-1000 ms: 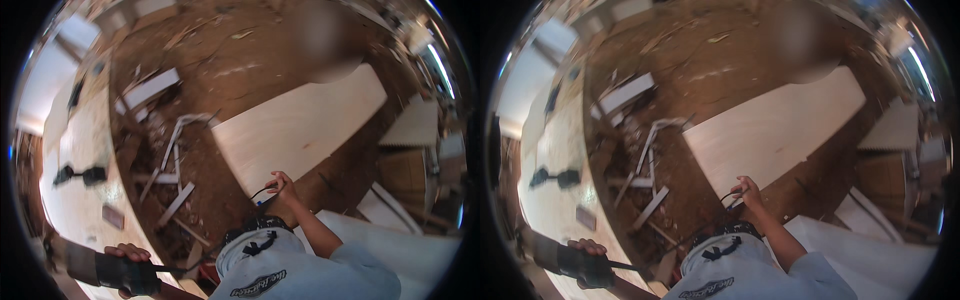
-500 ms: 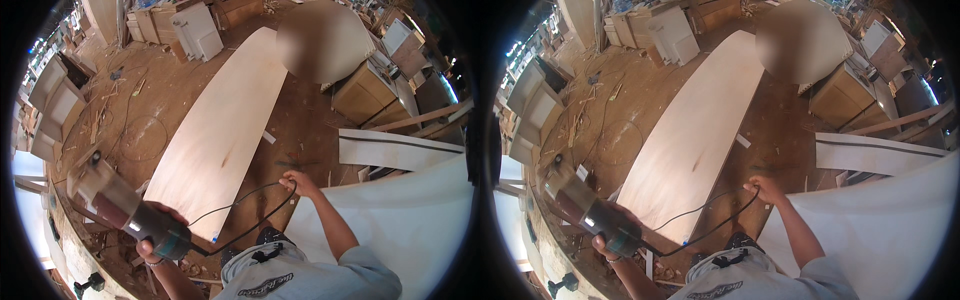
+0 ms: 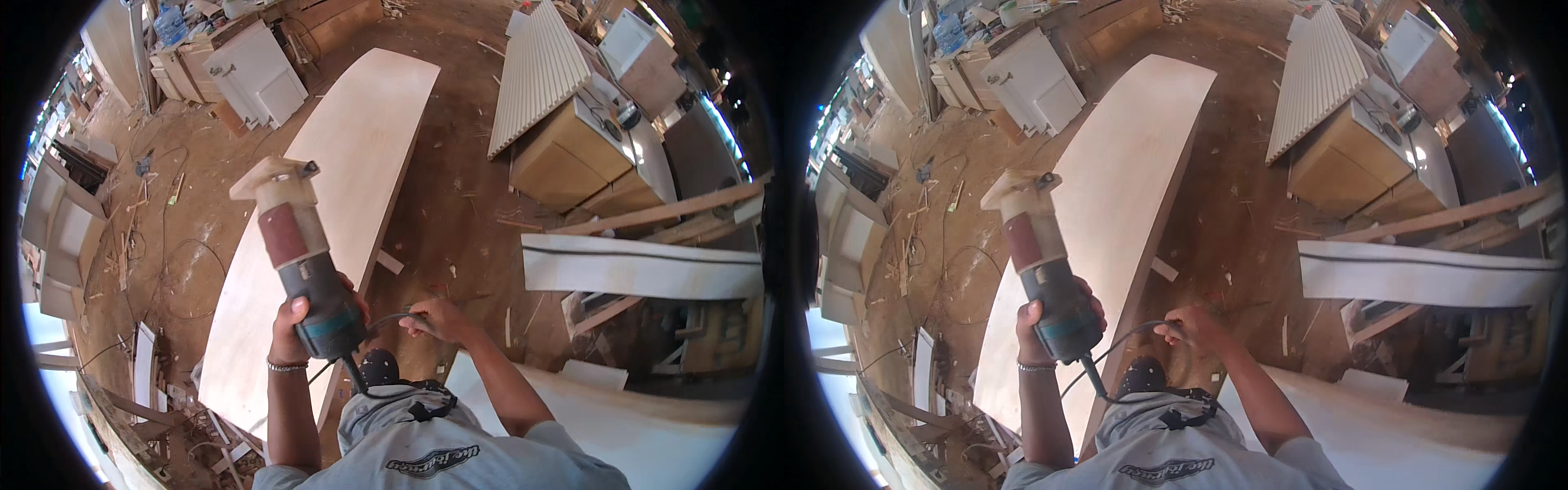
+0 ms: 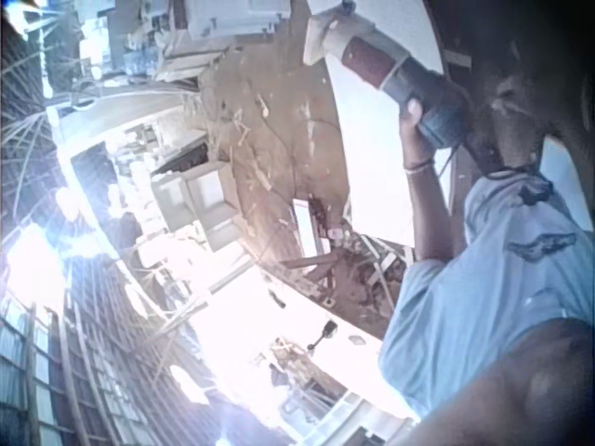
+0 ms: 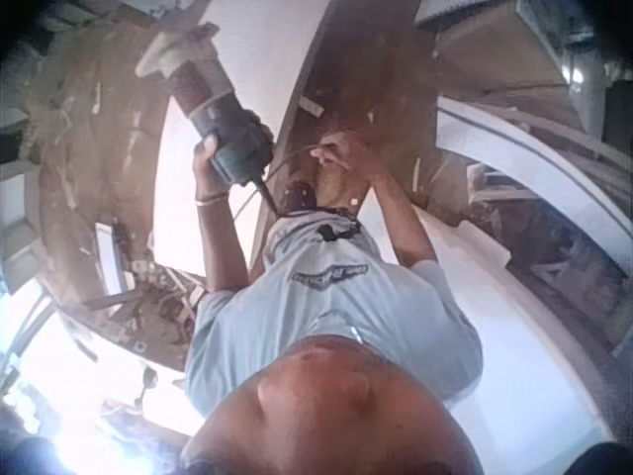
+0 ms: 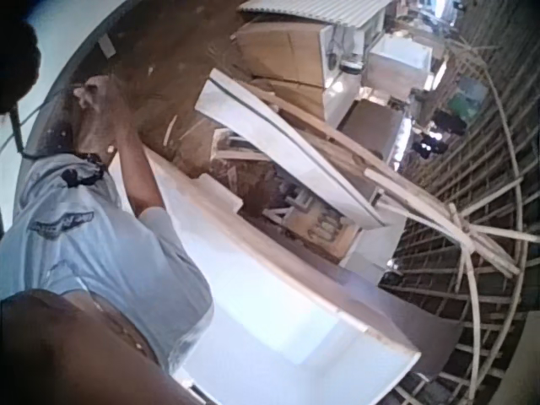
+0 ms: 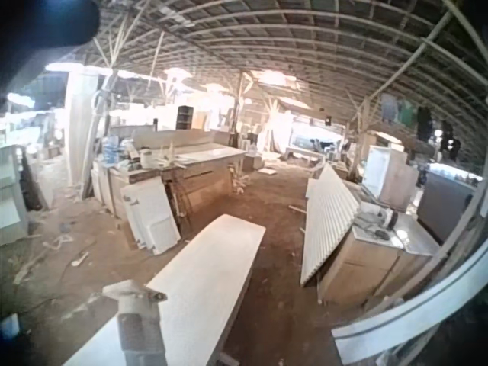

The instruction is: The person uses a handheld power router to shape the edge of a curved plywood board, moves the power cord aside, and then places the router into a low wooden cabinet.

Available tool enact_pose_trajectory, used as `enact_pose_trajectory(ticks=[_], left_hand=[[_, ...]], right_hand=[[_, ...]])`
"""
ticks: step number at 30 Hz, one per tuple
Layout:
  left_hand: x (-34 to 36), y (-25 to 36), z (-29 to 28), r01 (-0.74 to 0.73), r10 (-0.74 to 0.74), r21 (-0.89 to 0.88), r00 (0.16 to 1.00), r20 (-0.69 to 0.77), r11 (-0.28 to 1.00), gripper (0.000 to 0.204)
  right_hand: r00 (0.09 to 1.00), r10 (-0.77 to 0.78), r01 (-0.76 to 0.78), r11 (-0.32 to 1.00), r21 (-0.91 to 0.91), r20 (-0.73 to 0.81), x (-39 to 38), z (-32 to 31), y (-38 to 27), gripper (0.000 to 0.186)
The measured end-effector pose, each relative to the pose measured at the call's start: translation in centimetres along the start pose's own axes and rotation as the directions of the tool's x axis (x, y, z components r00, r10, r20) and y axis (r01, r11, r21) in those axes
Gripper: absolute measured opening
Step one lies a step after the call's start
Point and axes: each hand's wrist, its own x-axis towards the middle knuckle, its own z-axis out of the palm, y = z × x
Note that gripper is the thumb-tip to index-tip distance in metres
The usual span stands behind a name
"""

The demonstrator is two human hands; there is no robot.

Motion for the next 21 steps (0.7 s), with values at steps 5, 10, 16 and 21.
enact_pose_trajectory(ticks=[5,10,16,21], left_hand=[[14.9,0.0,-1.7,0.045,-0.028,0.124,0.99,-0.135,0.991,0.076],[31.6,-0.2,-3.9,0.202,-0.205,-0.086,0.978,-0.031,0.976,0.068],[48.9,0.7,-5.3,0.395,-0.392,-0.271,0.917,0.068,0.878,0.07],[57.2,1.2,-8.4,0.511,-0.497,-0.255,0.859,0.121,0.821,0.07]], right_hand=[[0.902,-0.197,0.09,0.956,-0.281,-0.383,6.1,-12.9,-1.2,0.022],[0.611,-0.64,0.272,0.723,-0.635,-0.466,16.1,-23.5,-8.8,0.047],[0.586,-0.771,0.351,0.519,-0.779,-0.249,29.2,-34.2,-10.7,0.069],[0.49,-0.872,0.447,0.256,-0.857,-0.006,40.4,-43.4,-8.5,0.058]])
